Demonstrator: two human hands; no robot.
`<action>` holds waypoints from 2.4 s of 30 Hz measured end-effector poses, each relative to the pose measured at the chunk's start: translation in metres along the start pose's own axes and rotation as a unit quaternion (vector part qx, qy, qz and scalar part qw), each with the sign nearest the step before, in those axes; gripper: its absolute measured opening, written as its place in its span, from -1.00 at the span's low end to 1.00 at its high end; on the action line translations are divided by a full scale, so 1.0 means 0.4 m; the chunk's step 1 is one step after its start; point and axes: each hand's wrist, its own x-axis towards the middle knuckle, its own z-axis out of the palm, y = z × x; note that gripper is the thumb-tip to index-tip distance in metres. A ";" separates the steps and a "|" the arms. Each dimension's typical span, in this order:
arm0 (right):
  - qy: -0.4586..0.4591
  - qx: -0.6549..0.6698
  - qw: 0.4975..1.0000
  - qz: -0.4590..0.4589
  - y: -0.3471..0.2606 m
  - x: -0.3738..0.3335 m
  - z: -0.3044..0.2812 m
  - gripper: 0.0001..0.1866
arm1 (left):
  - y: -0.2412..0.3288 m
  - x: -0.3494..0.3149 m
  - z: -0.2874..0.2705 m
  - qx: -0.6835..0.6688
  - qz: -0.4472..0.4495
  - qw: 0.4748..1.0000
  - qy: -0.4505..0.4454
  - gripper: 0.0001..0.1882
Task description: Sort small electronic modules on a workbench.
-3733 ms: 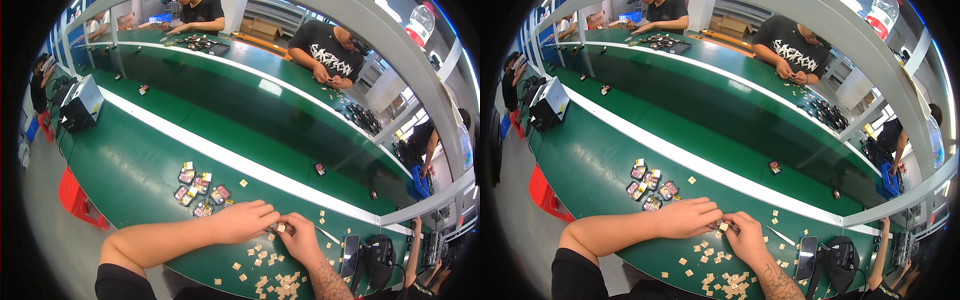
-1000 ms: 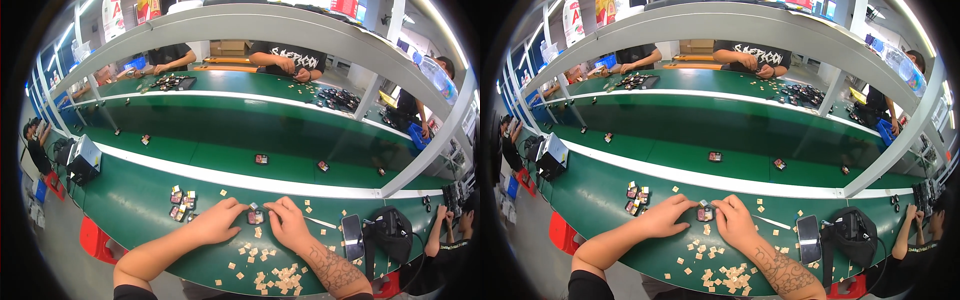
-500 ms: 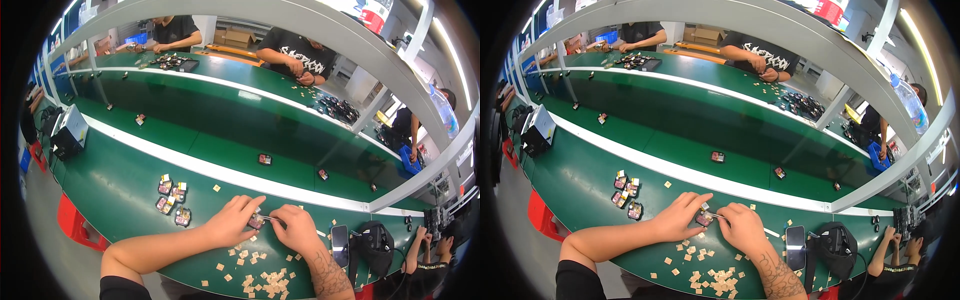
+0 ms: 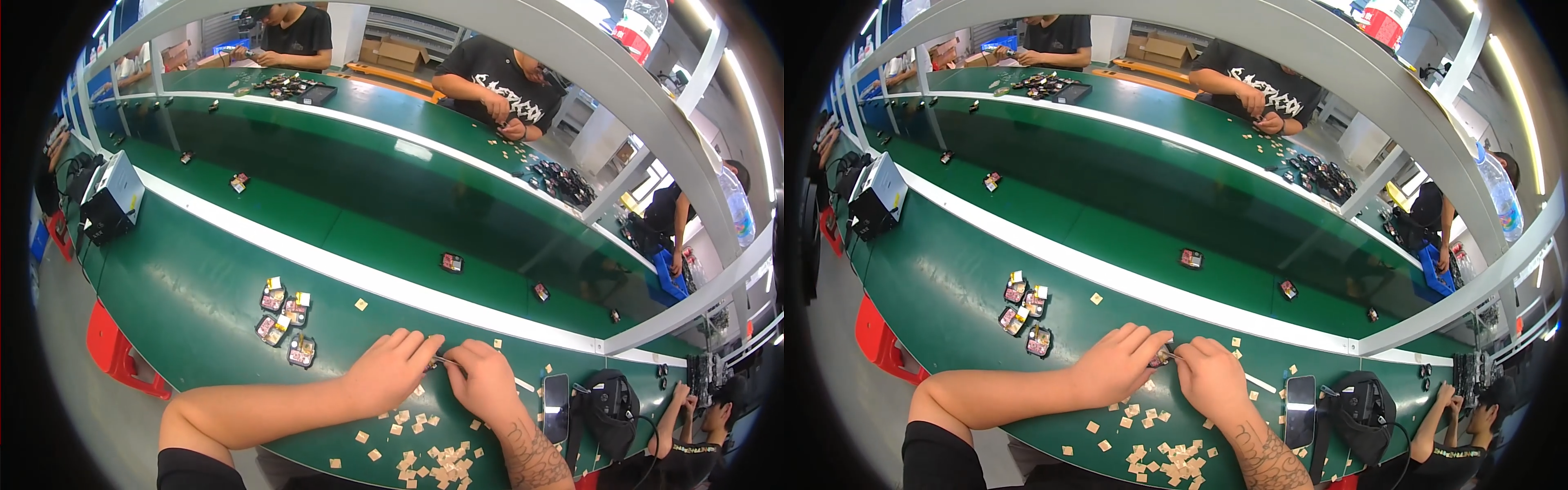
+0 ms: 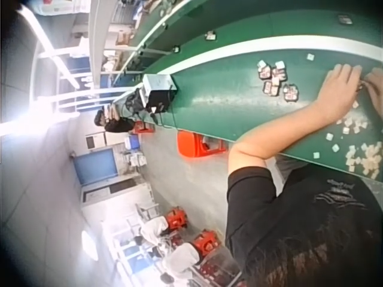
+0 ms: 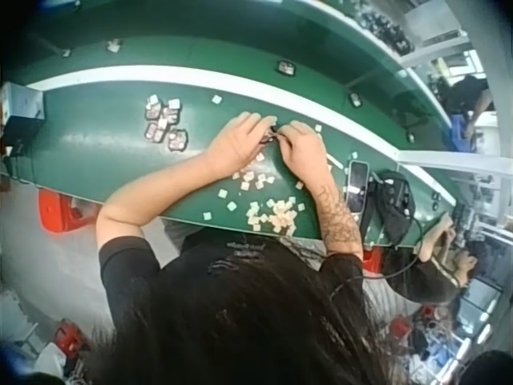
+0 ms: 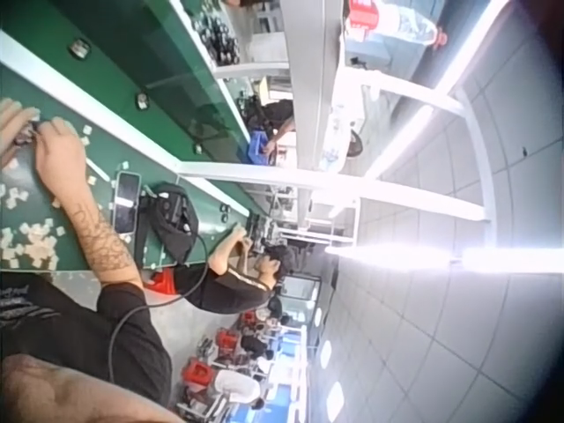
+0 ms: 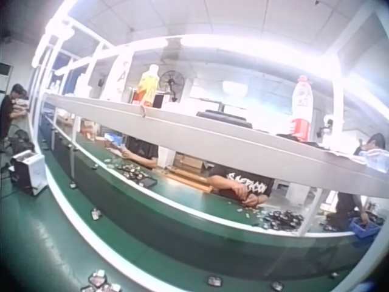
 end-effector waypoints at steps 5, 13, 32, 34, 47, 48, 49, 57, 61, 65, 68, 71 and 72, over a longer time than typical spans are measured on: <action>-0.010 0.152 0.985 0.085 0.020 0.008 0.011 -0.91 | -0.001 0.001 -0.009 -0.009 -0.007 1.000 0.007 -0.40; -0.005 0.073 0.996 0.047 -0.005 0.002 0.002 -0.92 | -0.004 -0.006 -0.011 -0.020 -0.010 1.000 -0.001 -0.40; 0.003 -0.076 0.997 -0.002 -0.038 -0.009 0.010 -0.88 | -0.006 -0.001 -0.005 0.004 0.027 0.999 0.018 -0.44; 0.015 -0.027 0.999 0.013 -0.019 -0.007 0.014 -0.89 | -0.007 -0.002 -0.004 0.000 0.020 1.000 0.019 -0.45; -0.012 0.196 0.979 0.060 0.006 0.016 0.015 -0.71 | -0.043 -0.001 -0.014 -0.100 0.012 0.995 -0.011 -0.45; -0.013 0.196 0.979 0.060 0.002 0.016 0.009 -0.71 | -0.043 -0.001 -0.019 -0.117 -0.010 0.993 -0.020 -0.45; -0.011 0.145 0.988 0.060 -0.007 0.014 -0.006 -0.73 | -0.044 -0.002 -0.023 -0.117 -0.012 0.993 -0.020 -0.45; -0.043 -0.028 0.999 -0.010 -0.024 -0.005 -0.007 -0.87 | -0.044 0.001 -0.034 -0.037 0.033 0.999 -0.011 -0.45; -0.032 -0.115 0.992 -0.045 -0.060 -0.004 -0.008 -0.90 | -0.042 -0.004 -0.025 -0.039 0.045 0.998 -0.004 -0.46; -0.003 -0.060 0.997 -0.038 -0.036 -0.008 0.019 -0.90 | -0.042 -0.005 -0.020 -0.050 0.045 0.998 0.004 -0.49; -0.003 0.095 0.995 0.042 -0.015 -0.002 0.029 -0.91 | -0.044 -0.004 -0.024 -0.065 0.037 0.997 0.000 -0.47; 0.051 0.207 0.975 0.062 0.016 0.004 0.034 -0.87 | -0.040 -0.005 -0.030 -0.078 0.030 0.996 -0.008 -0.45; 0.048 0.194 0.977 0.078 0.024 0.007 0.026 -0.81 | -0.040 -0.006 -0.030 -0.080 0.027 0.996 -0.011 -0.44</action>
